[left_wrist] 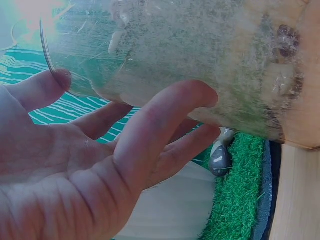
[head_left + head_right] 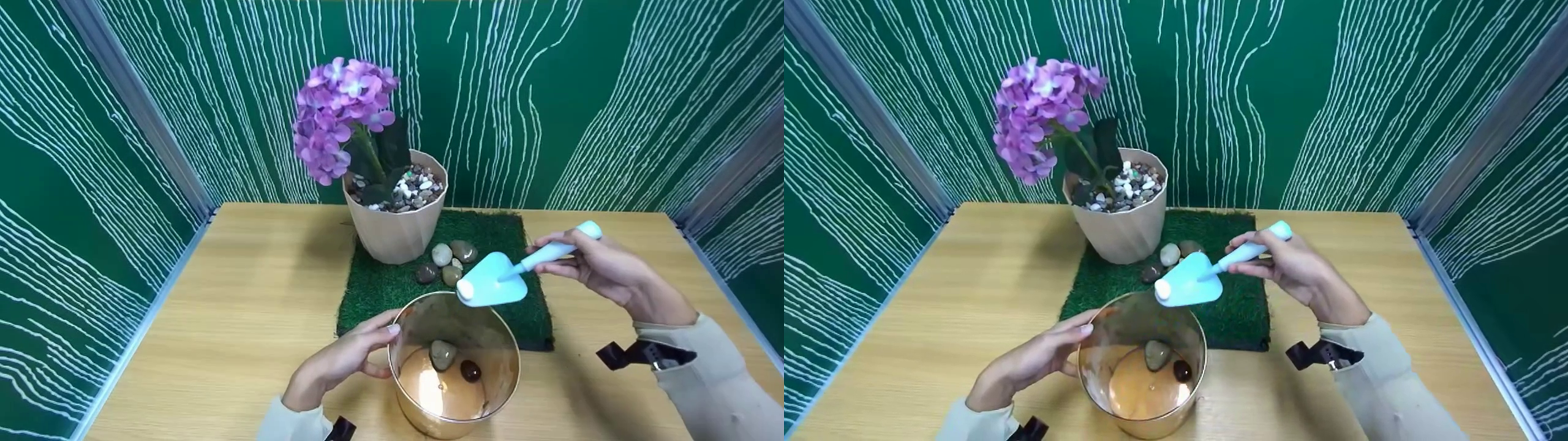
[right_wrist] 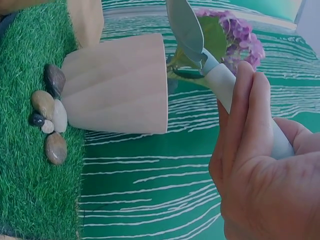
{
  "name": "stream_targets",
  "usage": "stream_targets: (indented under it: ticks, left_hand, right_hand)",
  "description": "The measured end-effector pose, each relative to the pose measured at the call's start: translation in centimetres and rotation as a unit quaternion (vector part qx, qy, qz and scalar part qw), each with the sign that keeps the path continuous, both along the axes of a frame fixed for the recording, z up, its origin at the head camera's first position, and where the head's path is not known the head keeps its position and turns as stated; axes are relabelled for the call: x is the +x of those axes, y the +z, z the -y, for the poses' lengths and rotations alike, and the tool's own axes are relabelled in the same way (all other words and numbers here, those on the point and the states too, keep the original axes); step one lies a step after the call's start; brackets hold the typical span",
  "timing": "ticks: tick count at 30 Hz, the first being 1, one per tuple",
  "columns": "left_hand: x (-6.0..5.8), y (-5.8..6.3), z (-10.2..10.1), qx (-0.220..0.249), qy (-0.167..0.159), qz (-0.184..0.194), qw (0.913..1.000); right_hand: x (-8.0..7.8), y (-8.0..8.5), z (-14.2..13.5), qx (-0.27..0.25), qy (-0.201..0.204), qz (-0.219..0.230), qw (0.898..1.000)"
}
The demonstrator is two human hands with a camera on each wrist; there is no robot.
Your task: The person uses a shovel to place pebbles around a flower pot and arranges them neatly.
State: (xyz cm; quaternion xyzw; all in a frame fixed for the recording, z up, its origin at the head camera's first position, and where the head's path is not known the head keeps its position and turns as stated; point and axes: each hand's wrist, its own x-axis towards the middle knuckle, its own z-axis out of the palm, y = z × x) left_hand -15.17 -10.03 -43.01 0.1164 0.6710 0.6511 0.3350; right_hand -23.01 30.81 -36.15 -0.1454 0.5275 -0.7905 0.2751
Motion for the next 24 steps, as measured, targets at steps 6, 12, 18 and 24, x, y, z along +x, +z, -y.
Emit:
stream_targets:
  ticks: [6, 12, 18, 24]
  left_hand:
    - [-0.1, 0.0, 0.0, 0.001, 0.0, 0.002, 1.0]
    - [0.0, 0.0, 0.0, 0.005, -0.002, 0.0, 1.0]
    - [-0.1, 0.0, 0.0, 0.004, -0.003, -0.001, 1.0]
    - [-0.1, -0.1, 0.0, 0.006, -0.005, -0.001, 1.0]
  right_hand:
    - [-0.7, -0.1, -0.8, -0.003, -0.038, 0.019, 0.999]
    - [-1.4, -0.7, -1.5, -0.016, -0.081, 0.052, 0.995]
    - [-2.2, -1.8, -2.3, 0.001, -0.123, 0.084, 0.989]
    - [-2.9, -3.0, -3.0, 0.006, -0.158, 0.102, 0.982]
